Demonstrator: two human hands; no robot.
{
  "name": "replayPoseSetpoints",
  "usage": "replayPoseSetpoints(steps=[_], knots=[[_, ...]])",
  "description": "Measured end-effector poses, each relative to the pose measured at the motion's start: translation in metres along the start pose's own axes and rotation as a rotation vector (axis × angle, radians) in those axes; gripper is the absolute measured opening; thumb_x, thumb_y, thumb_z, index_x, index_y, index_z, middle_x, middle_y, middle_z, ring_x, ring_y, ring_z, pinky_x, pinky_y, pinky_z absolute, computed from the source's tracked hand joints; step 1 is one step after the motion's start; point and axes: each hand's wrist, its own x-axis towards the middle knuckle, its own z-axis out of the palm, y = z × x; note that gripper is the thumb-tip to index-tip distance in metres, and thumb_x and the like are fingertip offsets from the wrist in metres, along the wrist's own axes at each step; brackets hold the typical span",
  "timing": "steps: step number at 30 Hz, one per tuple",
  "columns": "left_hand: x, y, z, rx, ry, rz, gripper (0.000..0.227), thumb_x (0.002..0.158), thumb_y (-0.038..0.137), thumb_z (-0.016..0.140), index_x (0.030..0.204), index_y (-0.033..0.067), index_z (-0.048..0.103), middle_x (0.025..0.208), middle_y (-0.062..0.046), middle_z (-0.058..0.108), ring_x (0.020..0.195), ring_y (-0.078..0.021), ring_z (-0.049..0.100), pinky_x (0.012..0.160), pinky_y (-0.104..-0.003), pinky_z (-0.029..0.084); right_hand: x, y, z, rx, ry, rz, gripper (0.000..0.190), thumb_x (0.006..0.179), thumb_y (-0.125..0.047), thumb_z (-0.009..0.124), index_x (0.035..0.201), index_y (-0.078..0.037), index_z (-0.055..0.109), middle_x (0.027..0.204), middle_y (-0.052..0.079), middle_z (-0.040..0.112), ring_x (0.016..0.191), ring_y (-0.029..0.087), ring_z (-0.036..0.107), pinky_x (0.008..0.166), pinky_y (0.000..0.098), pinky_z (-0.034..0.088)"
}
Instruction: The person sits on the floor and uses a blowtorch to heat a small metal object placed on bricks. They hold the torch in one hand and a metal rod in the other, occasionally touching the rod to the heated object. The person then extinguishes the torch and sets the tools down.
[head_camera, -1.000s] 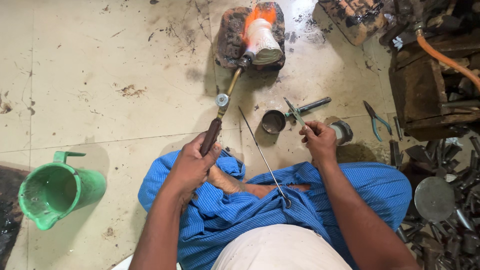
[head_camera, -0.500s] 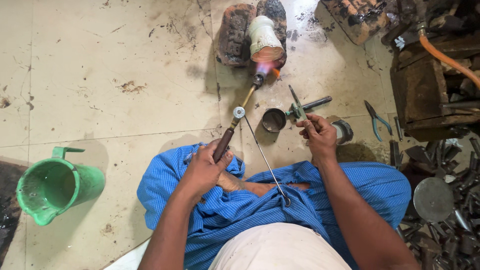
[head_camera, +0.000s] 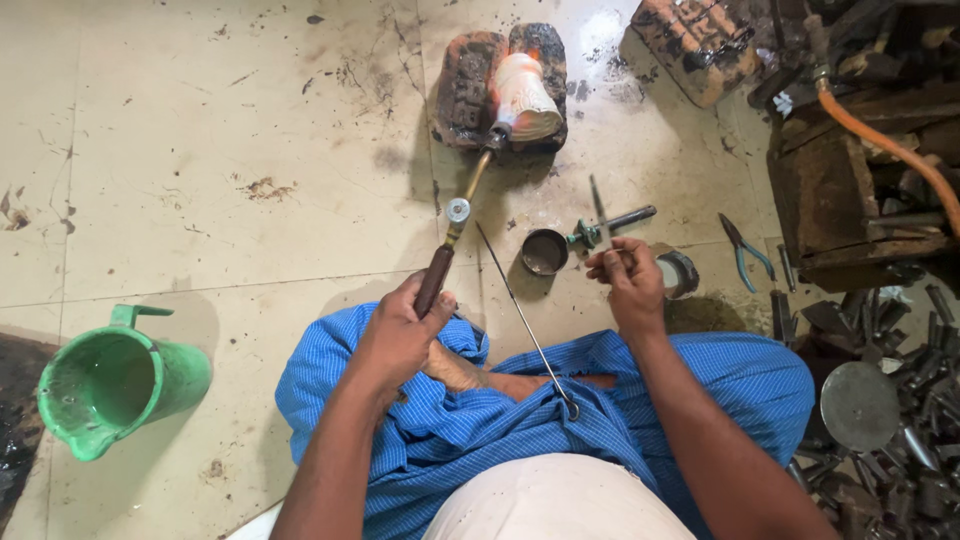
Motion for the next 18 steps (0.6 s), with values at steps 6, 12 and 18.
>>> replayPoseSetpoints(steps=[6, 12, 18], knots=[[0.007, 0.028, 0.010, 0.081, 0.017, 0.026, 0.045, 0.093, 0.042, 0.067, 0.125, 0.0104, 0.065, 0.084, -0.015, 0.070, 0.078, -0.0245, 0.066, 0.074, -0.039, 0.052, -0.023, -0.076, 0.051, -0.179, -0.075, -0.081, 0.021, 0.096, -0.011, 0.074, 0.112, -0.001, 0.064, 0.078, 0.007, 0.067, 0.063, 0.008, 0.053, 0.051, 0.0278, 0.038], [-0.016, 0.029, 0.010, 0.110, -0.032, 0.045, 0.049, 0.091, 0.040, 0.067, 0.131, 0.0124, 0.064, 0.084, -0.011, 0.072, 0.080, -0.0226, 0.068, 0.076, -0.039, 0.053, -0.008, -0.162, 0.102, -0.336, -0.180, -0.642, 0.020, 0.096, -0.011, 0.073, 0.115, -0.003, 0.073, 0.108, 0.013, 0.071, 0.077, 0.012, 0.064, 0.065, 0.0280, 0.052], [-0.023, 0.031, 0.004, 0.051, -0.048, 0.003, 0.052, 0.091, 0.038, 0.066, 0.135, 0.0110, 0.062, 0.087, -0.012, 0.074, 0.082, -0.0210, 0.068, 0.078, -0.039, 0.054, 0.014, -0.189, 0.129, -0.398, -0.507, -0.770, 0.029, 0.095, -0.008, 0.074, 0.123, -0.004, 0.070, 0.120, 0.012, 0.073, 0.101, 0.024, 0.073, 0.086, 0.0340, 0.059]])
